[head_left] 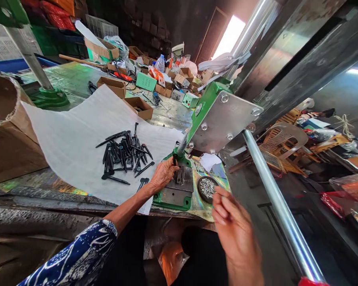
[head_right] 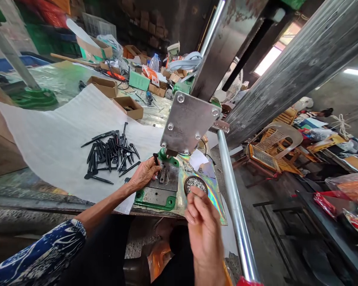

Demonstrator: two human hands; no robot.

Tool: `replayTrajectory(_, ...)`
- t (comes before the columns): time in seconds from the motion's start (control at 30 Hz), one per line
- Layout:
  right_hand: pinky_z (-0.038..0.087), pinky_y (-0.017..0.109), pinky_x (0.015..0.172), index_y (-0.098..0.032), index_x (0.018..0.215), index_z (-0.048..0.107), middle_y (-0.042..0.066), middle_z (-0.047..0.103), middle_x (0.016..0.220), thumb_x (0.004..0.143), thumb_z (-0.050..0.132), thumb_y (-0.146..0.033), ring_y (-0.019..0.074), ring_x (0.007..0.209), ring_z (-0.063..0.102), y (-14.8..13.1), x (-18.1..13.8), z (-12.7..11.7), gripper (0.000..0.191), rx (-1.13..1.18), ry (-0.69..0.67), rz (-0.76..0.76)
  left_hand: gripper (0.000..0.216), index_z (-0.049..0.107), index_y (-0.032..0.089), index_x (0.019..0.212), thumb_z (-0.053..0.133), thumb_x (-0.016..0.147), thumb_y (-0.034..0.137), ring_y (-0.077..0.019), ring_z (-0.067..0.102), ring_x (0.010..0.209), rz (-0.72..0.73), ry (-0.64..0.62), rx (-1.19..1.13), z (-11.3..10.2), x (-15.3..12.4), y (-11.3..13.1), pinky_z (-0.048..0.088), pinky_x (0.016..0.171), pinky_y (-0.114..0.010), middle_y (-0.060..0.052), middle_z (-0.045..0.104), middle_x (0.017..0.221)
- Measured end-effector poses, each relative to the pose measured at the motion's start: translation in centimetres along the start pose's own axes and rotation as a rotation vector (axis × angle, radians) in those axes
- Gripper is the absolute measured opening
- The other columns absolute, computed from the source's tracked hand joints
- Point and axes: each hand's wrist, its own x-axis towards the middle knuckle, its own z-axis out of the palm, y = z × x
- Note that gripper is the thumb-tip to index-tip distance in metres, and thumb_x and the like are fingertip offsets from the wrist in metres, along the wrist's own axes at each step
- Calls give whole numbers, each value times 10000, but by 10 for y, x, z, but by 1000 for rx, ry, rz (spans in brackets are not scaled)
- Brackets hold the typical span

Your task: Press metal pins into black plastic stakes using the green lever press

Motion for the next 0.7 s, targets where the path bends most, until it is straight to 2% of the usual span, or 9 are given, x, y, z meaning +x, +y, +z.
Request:
replayTrajectory(0.1,322,112,376,-190,892,730,20,567,704,640,795,-330,14,456,361,-40,-16,-20,296,-86,-44,-26,98,483,199,788,483,753,290,-123,478,511,-2,-20,39,0,1,0,423,447,-210,36,463,588)
replayTrajectory(0.2,150,152,243,-250,816,725,5,521,611,658,751,-490,25,335,263,-64,-24,-37,288,-166,-191,24,91,480,198,783,485,750,283,-130,494,524,-11,-22,62,0,0,0,424,452,-212,33,462,580)
replayTrajectory(0.27,73,175,239,-294,888,718,22,540,645,659,734,-532,38,325,265,-70,-27,-46,331,-214,-202,10,83,478,199,782,485,752,276,-131,500,526,-9,-26,70,0,0,0,418,460,-212,34,467,575)
replayTrajectory(0.37,110,192,237,-349,1046,690,29,559,674,629,759,-513,48,323,286,-75,-24,-60,454,-260,-264,26,78,476,202,783,485,761,275,-132,510,531,9,-35,91,-1,0,0,407,479,-215,35,474,575)
replayTrajectory(0.5,211,228,215,-339,1059,704,23,533,633,610,754,-534,58,301,272,-82,-14,-74,491,-282,-441,146,68,466,206,775,487,768,270,-133,509,519,12,-35,141,-2,1,2,395,509,-227,38,476,580)
replayTrajectory(0.6,244,233,253,-325,1077,697,48,552,694,658,722,-513,73,347,321,-82,-22,-64,460,-310,-396,116,58,460,204,752,483,778,250,-139,518,540,34,-44,235,-2,0,5,395,551,-242,27,500,612)
replayTrajectory(0.7,280,239,315,-316,1069,689,44,547,702,676,721,-475,78,385,356,-77,-42,-39,426,-297,-215,47,44,488,202,759,476,797,222,-165,553,636,90,-70,397,-3,1,9,401,626,-260,7,548,657)
